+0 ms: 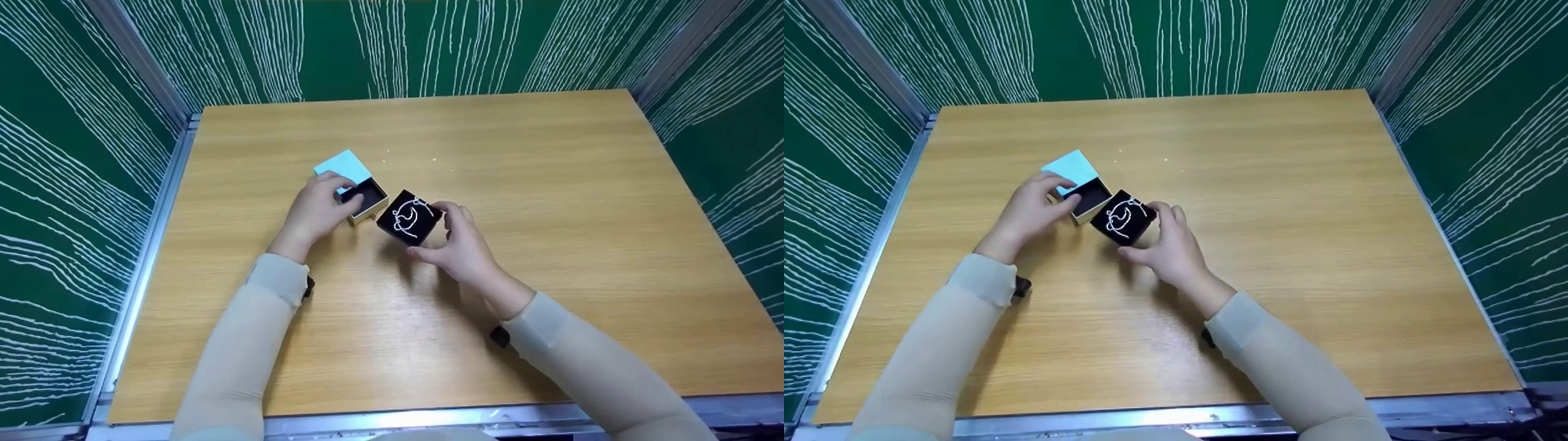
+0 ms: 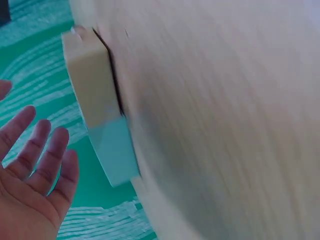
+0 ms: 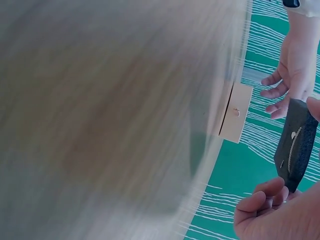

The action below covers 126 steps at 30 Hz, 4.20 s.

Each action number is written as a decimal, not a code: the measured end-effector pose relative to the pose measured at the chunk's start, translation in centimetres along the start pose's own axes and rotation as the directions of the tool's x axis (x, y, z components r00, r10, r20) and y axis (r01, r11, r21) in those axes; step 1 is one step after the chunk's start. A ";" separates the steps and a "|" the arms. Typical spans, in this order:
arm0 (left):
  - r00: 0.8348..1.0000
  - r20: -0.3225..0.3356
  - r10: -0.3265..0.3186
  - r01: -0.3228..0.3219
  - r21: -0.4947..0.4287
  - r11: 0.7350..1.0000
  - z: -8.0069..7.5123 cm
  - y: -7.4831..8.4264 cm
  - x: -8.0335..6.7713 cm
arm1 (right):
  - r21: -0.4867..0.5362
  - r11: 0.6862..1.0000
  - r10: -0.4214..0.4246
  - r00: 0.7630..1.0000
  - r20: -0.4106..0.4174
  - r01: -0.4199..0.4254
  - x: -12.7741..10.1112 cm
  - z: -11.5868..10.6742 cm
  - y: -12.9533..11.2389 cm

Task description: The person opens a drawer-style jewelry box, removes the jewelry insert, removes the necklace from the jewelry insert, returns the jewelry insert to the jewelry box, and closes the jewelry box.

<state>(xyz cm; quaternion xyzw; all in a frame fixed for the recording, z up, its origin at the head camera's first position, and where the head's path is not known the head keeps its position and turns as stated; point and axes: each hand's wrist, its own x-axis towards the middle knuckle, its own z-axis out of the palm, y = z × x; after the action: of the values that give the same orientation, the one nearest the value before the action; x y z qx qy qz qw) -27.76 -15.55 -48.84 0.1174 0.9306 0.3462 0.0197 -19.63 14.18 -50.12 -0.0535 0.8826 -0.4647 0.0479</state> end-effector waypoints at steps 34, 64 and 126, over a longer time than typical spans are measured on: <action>0.884 -0.028 0.467 -0.462 0.104 0.881 2.8 5.9 -4.6 | 0.031 0.999 -0.016 1.000 -0.012 0.017 -0.2 0.1 0.5; 0.967 0.090 0.240 -0.242 0.016 0.970 1.9 4.4 -3.6 | 0.041 0.999 -0.036 0.999 -0.012 0.037 -0.3 0.2 0.1; 0.932 0.267 0.245 -0.203 -0.174 0.964 3.3 2.0 -1.8 | -0.028 0.987 -0.159 0.972 -0.174 0.157 1.3 -1.4 -1.2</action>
<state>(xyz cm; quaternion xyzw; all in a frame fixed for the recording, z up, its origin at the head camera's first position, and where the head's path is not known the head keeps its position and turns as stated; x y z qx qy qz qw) -25.25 -12.41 -50.16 0.2699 0.8710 0.3918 0.1227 -21.04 14.52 -48.40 -0.0828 0.8795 -0.4638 -0.0676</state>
